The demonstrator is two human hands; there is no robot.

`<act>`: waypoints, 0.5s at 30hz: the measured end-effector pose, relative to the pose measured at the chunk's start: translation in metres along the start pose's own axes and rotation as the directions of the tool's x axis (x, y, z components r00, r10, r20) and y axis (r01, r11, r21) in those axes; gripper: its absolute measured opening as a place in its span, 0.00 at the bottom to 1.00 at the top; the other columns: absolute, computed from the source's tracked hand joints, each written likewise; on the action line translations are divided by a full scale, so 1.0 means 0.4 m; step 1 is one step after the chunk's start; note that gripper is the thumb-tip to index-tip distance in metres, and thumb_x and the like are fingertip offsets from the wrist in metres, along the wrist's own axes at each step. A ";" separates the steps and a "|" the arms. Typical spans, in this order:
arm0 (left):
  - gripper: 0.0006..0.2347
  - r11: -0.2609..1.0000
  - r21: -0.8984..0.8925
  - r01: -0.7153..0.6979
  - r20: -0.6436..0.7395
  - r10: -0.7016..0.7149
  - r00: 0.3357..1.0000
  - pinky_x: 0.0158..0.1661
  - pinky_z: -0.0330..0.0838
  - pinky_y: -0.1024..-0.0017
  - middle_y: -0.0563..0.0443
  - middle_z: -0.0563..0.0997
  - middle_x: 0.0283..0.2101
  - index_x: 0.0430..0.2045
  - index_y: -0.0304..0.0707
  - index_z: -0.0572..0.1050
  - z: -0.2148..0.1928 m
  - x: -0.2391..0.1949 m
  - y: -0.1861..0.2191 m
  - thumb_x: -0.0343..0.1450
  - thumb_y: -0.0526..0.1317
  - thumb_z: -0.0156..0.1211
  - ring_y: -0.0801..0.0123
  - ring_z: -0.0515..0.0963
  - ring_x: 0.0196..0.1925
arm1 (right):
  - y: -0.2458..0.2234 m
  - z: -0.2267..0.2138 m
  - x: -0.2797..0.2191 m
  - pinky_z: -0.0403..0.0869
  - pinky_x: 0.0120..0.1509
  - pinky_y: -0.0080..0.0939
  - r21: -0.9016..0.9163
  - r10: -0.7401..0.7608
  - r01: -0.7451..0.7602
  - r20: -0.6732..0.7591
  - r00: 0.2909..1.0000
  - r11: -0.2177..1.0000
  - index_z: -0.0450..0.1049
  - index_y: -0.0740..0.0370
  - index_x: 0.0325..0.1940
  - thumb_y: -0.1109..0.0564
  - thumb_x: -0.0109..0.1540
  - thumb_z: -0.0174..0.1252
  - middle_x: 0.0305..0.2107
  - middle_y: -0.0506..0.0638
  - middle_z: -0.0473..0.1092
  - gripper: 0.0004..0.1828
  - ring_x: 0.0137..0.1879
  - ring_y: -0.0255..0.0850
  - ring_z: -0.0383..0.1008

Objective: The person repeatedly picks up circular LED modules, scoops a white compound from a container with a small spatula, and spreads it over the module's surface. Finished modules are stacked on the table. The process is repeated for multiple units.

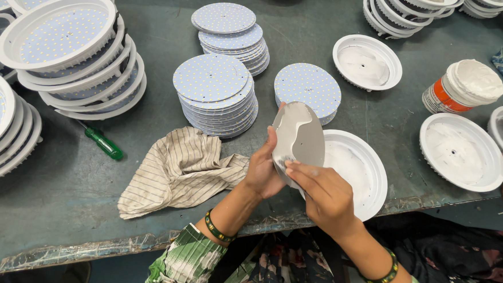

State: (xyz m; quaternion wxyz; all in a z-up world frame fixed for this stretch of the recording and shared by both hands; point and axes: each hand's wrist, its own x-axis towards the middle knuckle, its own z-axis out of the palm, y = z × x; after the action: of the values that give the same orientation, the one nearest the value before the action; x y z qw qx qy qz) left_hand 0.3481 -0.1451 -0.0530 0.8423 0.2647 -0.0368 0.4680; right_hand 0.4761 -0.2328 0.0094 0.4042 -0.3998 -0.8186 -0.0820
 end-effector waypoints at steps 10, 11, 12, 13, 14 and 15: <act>0.29 0.985 -0.144 0.096 0.051 -0.089 0.995 0.73 0.57 0.51 0.47 0.54 0.78 0.79 0.54 0.42 -0.002 0.004 0.004 0.81 0.58 0.30 0.53 0.58 0.78 | 0.084 -0.068 -0.054 0.78 0.48 0.40 0.016 0.180 -0.180 -0.023 0.983 0.984 0.80 0.64 0.50 0.72 0.60 0.58 0.44 0.54 0.80 0.16 0.46 0.45 0.82; 0.28 0.992 -0.087 0.095 0.031 -0.092 0.995 0.73 0.57 0.51 0.49 0.54 0.77 0.78 0.58 0.41 -0.001 0.001 0.002 0.80 0.57 0.31 0.54 0.58 0.77 | 0.106 -0.072 -0.041 0.79 0.48 0.39 0.036 0.311 -0.309 -0.083 0.947 0.950 0.81 0.62 0.51 0.71 0.62 0.58 0.42 0.54 0.80 0.16 0.44 0.44 0.83; 0.28 0.995 -0.031 0.094 0.010 -0.094 0.996 0.72 0.57 0.52 0.51 0.54 0.77 0.77 0.61 0.41 0.002 -0.003 -0.001 0.80 0.57 0.31 0.56 0.58 0.77 | 0.132 -0.070 -0.022 0.78 0.49 0.40 0.022 0.289 -0.288 -0.089 0.953 0.957 0.79 0.63 0.52 0.70 0.64 0.59 0.44 0.56 0.79 0.14 0.46 0.47 0.82; 0.27 0.995 -0.020 0.102 0.022 -0.101 0.995 0.72 0.57 0.51 0.51 0.54 0.77 0.77 0.62 0.41 0.005 -0.007 -0.001 0.80 0.57 0.32 0.56 0.59 0.76 | 0.155 -0.062 0.002 0.77 0.50 0.42 0.009 0.264 -0.264 -0.094 0.960 0.964 0.78 0.63 0.53 0.69 0.65 0.59 0.45 0.58 0.79 0.13 0.48 0.50 0.82; 0.27 0.994 -0.009 0.109 0.034 -0.108 0.994 0.71 0.58 0.51 0.51 0.55 0.77 0.77 0.62 0.41 0.008 -0.009 -0.001 0.80 0.56 0.32 0.57 0.59 0.76 | 0.170 -0.051 0.021 0.77 0.48 0.42 0.016 0.285 -0.284 -0.090 0.954 0.959 0.78 0.63 0.53 0.69 0.65 0.60 0.44 0.58 0.79 0.13 0.47 0.50 0.81; 0.27 0.994 0.004 0.111 0.045 -0.111 0.993 0.71 0.58 0.51 0.51 0.55 0.77 0.77 0.62 0.41 0.010 -0.010 0.002 0.80 0.56 0.32 0.57 0.60 0.76 | 0.181 -0.037 0.042 0.77 0.47 0.42 0.025 0.301 -0.300 -0.086 0.950 0.954 0.78 0.63 0.52 0.69 0.64 0.60 0.43 0.58 0.78 0.13 0.46 0.49 0.81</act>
State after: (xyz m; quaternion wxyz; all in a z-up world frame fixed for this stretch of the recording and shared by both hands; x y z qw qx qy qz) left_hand 0.3460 -0.1498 -0.0504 0.8659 0.2775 -0.0405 0.4143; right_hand 0.5312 -0.1813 0.0176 0.4502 -0.5132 -0.7300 -0.0324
